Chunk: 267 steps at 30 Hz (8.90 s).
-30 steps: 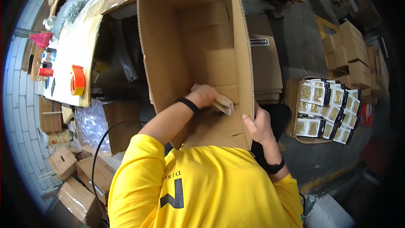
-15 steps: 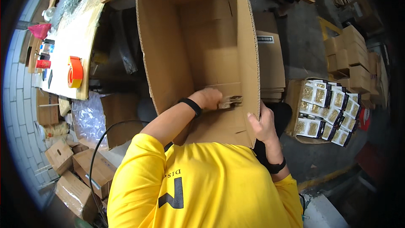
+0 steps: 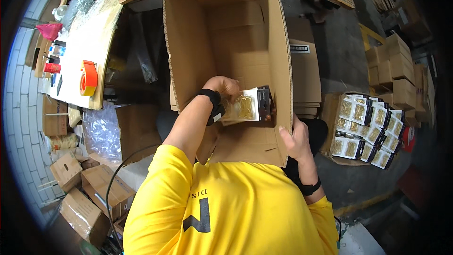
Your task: The person is assembling a cardboard box using a tape dispenser and filling it with packaged items.
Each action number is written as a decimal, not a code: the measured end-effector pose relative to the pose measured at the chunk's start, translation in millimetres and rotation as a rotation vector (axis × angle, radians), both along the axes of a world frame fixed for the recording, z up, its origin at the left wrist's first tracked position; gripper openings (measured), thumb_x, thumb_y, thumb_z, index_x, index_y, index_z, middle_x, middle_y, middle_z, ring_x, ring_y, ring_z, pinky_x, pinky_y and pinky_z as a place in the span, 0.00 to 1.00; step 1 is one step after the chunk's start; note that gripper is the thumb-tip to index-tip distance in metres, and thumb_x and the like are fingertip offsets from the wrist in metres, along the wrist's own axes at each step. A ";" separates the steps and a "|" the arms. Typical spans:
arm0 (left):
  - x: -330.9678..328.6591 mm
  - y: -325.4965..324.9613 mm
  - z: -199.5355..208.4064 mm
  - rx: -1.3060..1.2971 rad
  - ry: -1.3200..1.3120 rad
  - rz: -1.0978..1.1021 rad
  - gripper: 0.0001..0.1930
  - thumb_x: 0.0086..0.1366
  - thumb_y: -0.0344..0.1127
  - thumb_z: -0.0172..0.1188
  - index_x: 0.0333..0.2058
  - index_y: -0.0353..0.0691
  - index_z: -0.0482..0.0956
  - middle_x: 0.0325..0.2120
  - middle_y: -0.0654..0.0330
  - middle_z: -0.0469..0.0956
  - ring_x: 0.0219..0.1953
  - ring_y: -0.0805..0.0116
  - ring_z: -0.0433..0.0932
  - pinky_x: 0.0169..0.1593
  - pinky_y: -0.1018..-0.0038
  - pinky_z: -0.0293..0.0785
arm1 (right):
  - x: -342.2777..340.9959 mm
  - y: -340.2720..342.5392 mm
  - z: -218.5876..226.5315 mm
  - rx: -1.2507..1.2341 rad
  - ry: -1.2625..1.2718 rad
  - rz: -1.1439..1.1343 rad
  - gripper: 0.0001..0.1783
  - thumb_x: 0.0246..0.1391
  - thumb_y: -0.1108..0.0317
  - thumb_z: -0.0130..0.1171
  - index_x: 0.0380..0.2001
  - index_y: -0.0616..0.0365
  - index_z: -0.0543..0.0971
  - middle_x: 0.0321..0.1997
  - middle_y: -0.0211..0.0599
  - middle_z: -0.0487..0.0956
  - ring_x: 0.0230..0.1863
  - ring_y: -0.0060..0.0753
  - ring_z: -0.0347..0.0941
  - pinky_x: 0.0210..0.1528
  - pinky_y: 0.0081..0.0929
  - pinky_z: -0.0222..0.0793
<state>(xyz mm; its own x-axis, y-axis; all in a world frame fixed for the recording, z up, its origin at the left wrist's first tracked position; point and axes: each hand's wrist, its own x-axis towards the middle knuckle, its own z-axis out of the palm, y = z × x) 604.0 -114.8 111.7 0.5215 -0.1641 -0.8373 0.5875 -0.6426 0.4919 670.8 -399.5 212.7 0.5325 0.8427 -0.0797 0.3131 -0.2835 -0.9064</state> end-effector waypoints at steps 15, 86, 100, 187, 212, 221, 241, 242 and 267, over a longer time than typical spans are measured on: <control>-14.8 -86.0 -88.2 0.131 -0.127 -0.004 0.22 0.44 0.28 0.61 0.43 0.38 0.79 0.46 0.50 0.75 0.49 0.56 0.74 0.50 0.66 0.70 | -1.8 -3.5 -4.9 -0.007 -0.003 -0.043 0.31 0.43 0.68 0.51 0.55 0.60 0.65 0.43 0.56 0.75 0.45 0.59 0.72 0.45 0.40 0.69; 13.3 -149.2 225.2 0.546 -0.732 -0.304 0.11 0.54 0.34 0.58 0.32 0.31 0.77 0.25 0.45 0.76 0.27 0.50 0.77 0.36 0.58 0.73 | 85.7 -123.7 55.8 0.455 -0.268 -1.114 0.17 0.46 0.75 0.62 0.41 0.69 0.73 0.38 0.38 0.79 0.37 0.24 0.74 0.40 0.24 0.70; -35.5 -131.7 192.2 -0.345 -1.220 0.681 0.55 0.52 0.53 0.65 0.64 0.31 0.37 0.64 0.46 0.45 0.67 0.56 0.47 0.65 0.65 0.46 | -6.3 13.7 92.6 0.502 0.470 0.110 0.37 0.59 0.59 0.53 0.62 0.66 0.50 0.62 0.46 0.59 0.63 0.37 0.56 0.63 0.32 0.52; -25.0 -103.4 -27.3 0.203 -0.382 -0.212 0.20 0.55 0.44 0.58 0.43 0.38 0.76 0.44 0.48 0.75 0.50 0.53 0.72 0.52 0.65 0.68 | 127.3 -288.6 -232.0 -0.338 -0.058 -2.002 0.22 0.32 0.63 0.73 0.27 0.68 0.77 0.34 0.54 0.79 0.37 0.51 0.77 0.41 0.38 0.69; -3.4 -104.8 42.2 0.651 -0.207 -0.304 0.26 0.49 0.54 0.62 0.39 0.37 0.79 0.39 0.42 0.76 0.42 0.50 0.76 0.47 0.62 0.72 | 173.3 -350.0 -204.1 0.462 -0.318 -1.901 0.17 0.42 0.77 0.65 0.38 0.71 0.74 0.34 0.40 0.79 0.33 0.26 0.74 0.36 0.23 0.70; 21.8 -182.0 264.5 0.446 -1.309 0.047 0.50 0.41 0.46 0.73 0.57 0.25 0.56 0.53 0.39 0.65 0.52 0.43 0.69 0.53 0.61 0.68 | 72.2 -100.2 66.9 0.755 -0.191 -1.045 0.25 0.48 0.67 0.62 0.47 0.68 0.67 0.42 0.39 0.75 0.41 0.25 0.71 0.43 0.26 0.69; -54.2 -76.9 176.3 0.075 -0.941 0.852 0.27 0.37 0.20 0.51 0.43 0.27 0.70 0.34 0.55 0.75 0.39 0.65 0.74 0.47 0.72 0.69 | 191.3 -254.1 -209.8 0.812 0.273 -1.836 0.18 0.47 0.71 0.59 0.43 0.66 0.73 0.34 0.33 0.73 0.33 0.27 0.71 0.31 0.28 0.70; -57.8 -68.6 162.9 0.117 -0.808 0.765 0.29 0.36 0.19 0.47 0.44 0.28 0.70 0.35 0.54 0.76 0.41 0.63 0.74 0.48 0.73 0.68 | 197.5 -294.5 -234.9 0.730 0.284 -1.865 0.21 0.47 0.69 0.60 0.45 0.67 0.71 0.34 0.33 0.73 0.34 0.29 0.70 0.33 0.30 0.70; -27.7 -45.0 -9.5 0.181 -0.330 0.554 0.35 0.42 0.31 0.62 0.53 0.30 0.65 0.43 0.46 0.76 0.48 0.53 0.74 0.52 0.69 0.69 | 304.5 -356.5 -215.7 0.404 0.306 -1.849 0.26 0.30 0.62 0.75 0.29 0.71 0.76 0.34 0.44 0.78 0.29 0.39 0.75 0.31 0.37 0.77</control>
